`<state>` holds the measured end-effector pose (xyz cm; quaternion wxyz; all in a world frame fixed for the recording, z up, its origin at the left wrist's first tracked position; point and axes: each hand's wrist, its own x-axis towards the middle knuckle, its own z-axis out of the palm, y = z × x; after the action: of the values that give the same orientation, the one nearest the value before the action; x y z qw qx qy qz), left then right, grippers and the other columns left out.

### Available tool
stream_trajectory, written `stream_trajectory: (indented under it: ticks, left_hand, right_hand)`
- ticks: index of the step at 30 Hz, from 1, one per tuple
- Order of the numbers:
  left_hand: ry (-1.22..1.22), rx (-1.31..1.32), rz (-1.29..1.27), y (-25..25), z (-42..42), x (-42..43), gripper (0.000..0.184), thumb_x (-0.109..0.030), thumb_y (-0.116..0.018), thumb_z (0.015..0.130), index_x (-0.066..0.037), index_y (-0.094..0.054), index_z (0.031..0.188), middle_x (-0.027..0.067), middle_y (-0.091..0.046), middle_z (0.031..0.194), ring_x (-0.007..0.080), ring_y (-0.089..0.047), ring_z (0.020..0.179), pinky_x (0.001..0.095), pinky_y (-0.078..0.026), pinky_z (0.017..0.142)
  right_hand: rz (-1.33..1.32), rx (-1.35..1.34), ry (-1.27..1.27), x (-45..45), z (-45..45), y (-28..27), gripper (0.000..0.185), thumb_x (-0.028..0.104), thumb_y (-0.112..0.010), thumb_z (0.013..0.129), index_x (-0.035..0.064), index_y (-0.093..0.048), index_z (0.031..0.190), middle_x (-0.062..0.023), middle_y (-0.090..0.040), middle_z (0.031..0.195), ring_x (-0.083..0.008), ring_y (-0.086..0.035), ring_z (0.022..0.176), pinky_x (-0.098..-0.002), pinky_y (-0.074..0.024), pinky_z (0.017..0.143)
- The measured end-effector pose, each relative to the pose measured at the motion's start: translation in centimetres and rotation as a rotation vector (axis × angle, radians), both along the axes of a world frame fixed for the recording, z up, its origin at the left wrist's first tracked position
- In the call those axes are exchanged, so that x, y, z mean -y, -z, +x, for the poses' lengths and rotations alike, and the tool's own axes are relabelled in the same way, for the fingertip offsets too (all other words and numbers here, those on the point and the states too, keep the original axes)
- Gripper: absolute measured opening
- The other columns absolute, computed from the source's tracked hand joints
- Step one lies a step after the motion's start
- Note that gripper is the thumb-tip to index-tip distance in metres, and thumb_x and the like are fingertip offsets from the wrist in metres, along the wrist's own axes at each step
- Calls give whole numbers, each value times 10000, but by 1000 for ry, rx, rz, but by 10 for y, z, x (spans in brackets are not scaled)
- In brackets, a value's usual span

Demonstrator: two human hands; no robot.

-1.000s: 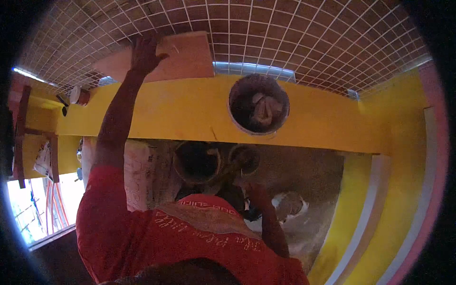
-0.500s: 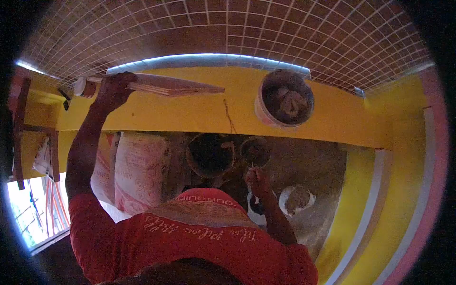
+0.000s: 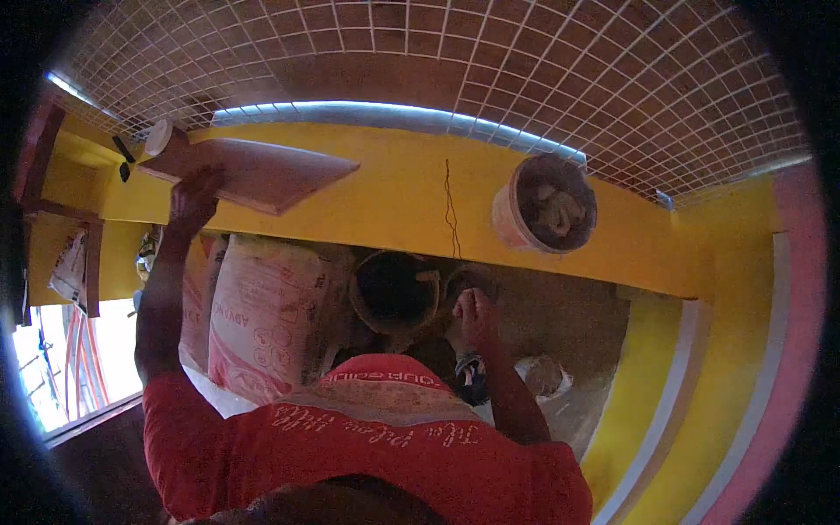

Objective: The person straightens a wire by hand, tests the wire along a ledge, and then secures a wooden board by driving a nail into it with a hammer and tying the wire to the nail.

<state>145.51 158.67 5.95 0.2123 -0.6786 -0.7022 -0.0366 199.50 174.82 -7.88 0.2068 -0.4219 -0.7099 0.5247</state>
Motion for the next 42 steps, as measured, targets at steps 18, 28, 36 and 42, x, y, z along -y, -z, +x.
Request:
stream_trajectory:
  ticks: [18, 28, 36, 42]
  left_hand:
    - [-241, 331, -277, 204, 66, 102, 494, -264, -606, 783, -240, -488, 1262, 79, -418, 1342, 315, -398, 1227, 508, -319, 1008]
    - [-414, 318, -390, 158, 100, 80, 668, -160, -724, 693, -117, -452, 1301, 178, -375, 1370, 340, -337, 1290, 509, -320, 1018]
    - [-170, 1549, -218, 177, 200, -49, 358, -308, -495, 931, -18, -586, 1120, 163, -637, 985, 286, -614, 879, 368, -473, 801]
    - [-299, 2276, 3, 134, 260, -119, 244, -172, -535, 926, 30, -613, 1039, 92, -650, 864, 121, -612, 771, 272, -493, 654]
  right_hand:
    - [-456, -204, -201, -18, -86, 3, 178, 207, -516, 896, 58, -497, 799, -53, -535, 689, -168, -515, 591, -307, -423, 537]
    - [-888, -400, -26, 1, -131, 15, 208, 238, -496, 902, 88, -499, 759, -51, -499, 620, -99, -403, 465, -250, -305, 399]
    - [-917, -524, -31, 1, -137, 34, 183, 232, -474, 927, 88, -522, 825, -73, -574, 672, -103, -440, 453, -243, -315, 377]
    - [161, -213, -252, 4, -140, 57, 198, 239, -480, 924, 74, -581, 964, -66, -580, 689, -124, -514, 513, -292, -395, 415]
